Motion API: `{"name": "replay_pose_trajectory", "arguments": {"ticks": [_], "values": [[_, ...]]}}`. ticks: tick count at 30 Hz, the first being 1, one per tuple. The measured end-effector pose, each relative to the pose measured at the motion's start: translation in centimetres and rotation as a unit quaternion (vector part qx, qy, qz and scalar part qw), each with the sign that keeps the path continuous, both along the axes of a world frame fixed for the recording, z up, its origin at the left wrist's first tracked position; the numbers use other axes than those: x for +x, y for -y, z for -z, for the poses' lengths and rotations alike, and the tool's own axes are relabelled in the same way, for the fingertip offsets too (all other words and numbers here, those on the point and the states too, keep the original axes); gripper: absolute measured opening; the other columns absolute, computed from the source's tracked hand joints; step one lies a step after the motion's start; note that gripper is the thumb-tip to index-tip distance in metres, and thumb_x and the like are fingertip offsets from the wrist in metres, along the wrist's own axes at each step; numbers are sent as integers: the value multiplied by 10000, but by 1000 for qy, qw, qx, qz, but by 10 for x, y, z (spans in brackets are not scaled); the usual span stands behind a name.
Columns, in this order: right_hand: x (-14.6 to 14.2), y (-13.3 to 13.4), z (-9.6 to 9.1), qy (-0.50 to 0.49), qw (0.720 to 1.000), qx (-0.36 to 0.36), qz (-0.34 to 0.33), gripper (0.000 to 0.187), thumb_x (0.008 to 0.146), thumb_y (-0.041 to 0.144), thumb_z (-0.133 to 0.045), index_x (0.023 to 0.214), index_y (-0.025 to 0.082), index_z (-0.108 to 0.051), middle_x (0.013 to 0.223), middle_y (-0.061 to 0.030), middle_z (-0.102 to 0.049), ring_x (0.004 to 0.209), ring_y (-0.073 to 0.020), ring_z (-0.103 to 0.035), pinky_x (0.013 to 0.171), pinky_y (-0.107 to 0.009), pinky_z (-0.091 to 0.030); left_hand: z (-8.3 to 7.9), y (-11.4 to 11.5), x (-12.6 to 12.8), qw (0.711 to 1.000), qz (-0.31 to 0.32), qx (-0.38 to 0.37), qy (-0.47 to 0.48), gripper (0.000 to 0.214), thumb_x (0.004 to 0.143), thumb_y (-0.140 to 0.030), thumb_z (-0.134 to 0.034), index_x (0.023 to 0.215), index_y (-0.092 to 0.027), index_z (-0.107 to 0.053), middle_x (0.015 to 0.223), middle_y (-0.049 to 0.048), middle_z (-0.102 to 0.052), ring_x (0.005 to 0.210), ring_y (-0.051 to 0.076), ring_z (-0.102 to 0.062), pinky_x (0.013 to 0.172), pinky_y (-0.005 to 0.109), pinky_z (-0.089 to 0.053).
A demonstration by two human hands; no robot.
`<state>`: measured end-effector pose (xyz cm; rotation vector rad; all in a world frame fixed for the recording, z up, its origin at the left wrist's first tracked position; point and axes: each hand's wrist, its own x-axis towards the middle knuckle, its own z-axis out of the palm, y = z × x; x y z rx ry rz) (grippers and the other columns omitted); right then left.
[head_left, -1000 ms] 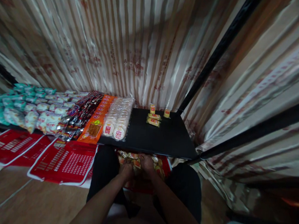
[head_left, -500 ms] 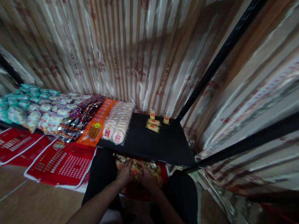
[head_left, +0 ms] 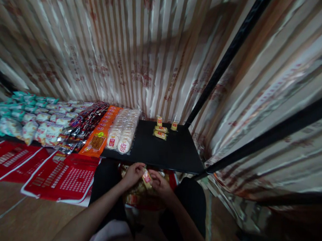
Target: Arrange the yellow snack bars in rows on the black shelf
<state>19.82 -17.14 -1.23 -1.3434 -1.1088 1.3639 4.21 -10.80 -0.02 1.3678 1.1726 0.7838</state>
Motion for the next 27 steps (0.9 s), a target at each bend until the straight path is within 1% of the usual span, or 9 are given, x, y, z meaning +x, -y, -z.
{"name": "replay_pose_trajectory", "arguments": {"ticks": [4, 9, 11, 14, 17, 21, 23, 25, 27], "values": [[-3, -11, -15, -74, 995, -1, 60, 490, 627, 373, -678, 1075, 218, -554, 1031, -79, -622, 857, -185, -619, 795, -350, -476, -19, -14, 10, 993, -34, -39, 107, 388, 625, -297, -638, 978, -144, -591, 809, 9, -599, 567, 66, -504, 565, 202, -420], [-4, -21, -30, -80, 990, 28, 109, 474, 641, 366, -676, 1068, 205, -550, 1037, -82, -625, 901, -183, -609, 855, -347, -456, -31, -20, 23, 980, -64, -62, 178, 467, 571, -276, -698, 996, -143, -557, 820, 14, -597, 634, 73, -545, 617, 197, -438], [-5, -24, -31, -74, 990, 39, 116, 456, 645, 372, -673, 1052, 206, -555, 1033, -80, -627, 903, -185, -610, 855, -345, -460, -31, -19, 28, 980, -65, -72, 176, 449, 581, -282, -689, 984, -146, -545, 778, 6, -599, 621, 81, -549, 594, 199, -441], [-7, -26, -25, -66, 991, 51, 107, 415, 661, 390, -652, 1023, 207, -563, 993, -74, -639, 861, -183, -619, 829, -344, -475, -28, -18, 34, 984, -79, -83, 134, 382, 616, -296, -652, 953, -157, -537, 666, -29, -568, 544, 80, -519, 507, 188, -415], [-9, -28, -17, -46, 992, 55, 105, 407, 656, 392, -643, 1006, 197, -567, 938, -73, -649, 823, -183, -622, 789, -336, -489, -23, -18, 38, 989, -105, -62, 84, 301, 649, -293, -617, 915, -167, -555, 625, -42, -544, 527, 80, -508, 499, 185, -413], [-8, -32, -18, 28, 991, 55, 115, 413, 655, 406, -618, 1010, 199, -570, 873, -58, -663, 759, -178, -623, 712, -309, -501, -20, -24, 41, 994, -99, -15, 50, 302, 696, -284, -574, 975, -168, -565, 728, -10, -590, 611, 98, -550, 573, 199, -450], [-5, -37, -25, 109, 987, 52, 107, 377, 689, 413, -576, 1007, 211, -581, 839, -38, -668, 714, -166, -616, 678, -288, -491, -18, -28, 43, 995, -94, 8, 35, 340, 721, -290, -555, 1040, -174, -550, 805, 7, -615, 648, 102, -563, 613, 205, -459], [-1, -43, -34, 199, 974, 46, 94, 341, 715, 403, -540, 996, 217, -592, 811, -22, -669, 678, -158, -604, 653, -272, -471, -18, -34, 46, 995, -92, 29, 21, 374, 742, -307, -537, 1093, -179, -526, 870, 21, -628, 674, 106, -573, 646, 216, -464], [3, -52, -42, 260, 961, 38, 82, 324, 727, 390, -521, 992, 219, -598, 795, -14, -669, 647, -153, -590, 628, -263, -452, -20, -41, 48, 995, -89, 41, 9, 381, 761, -336, -514, 1107, -175, -509, 911, 35, -633, 692, 117, -585, 662, 231, -468]]}}
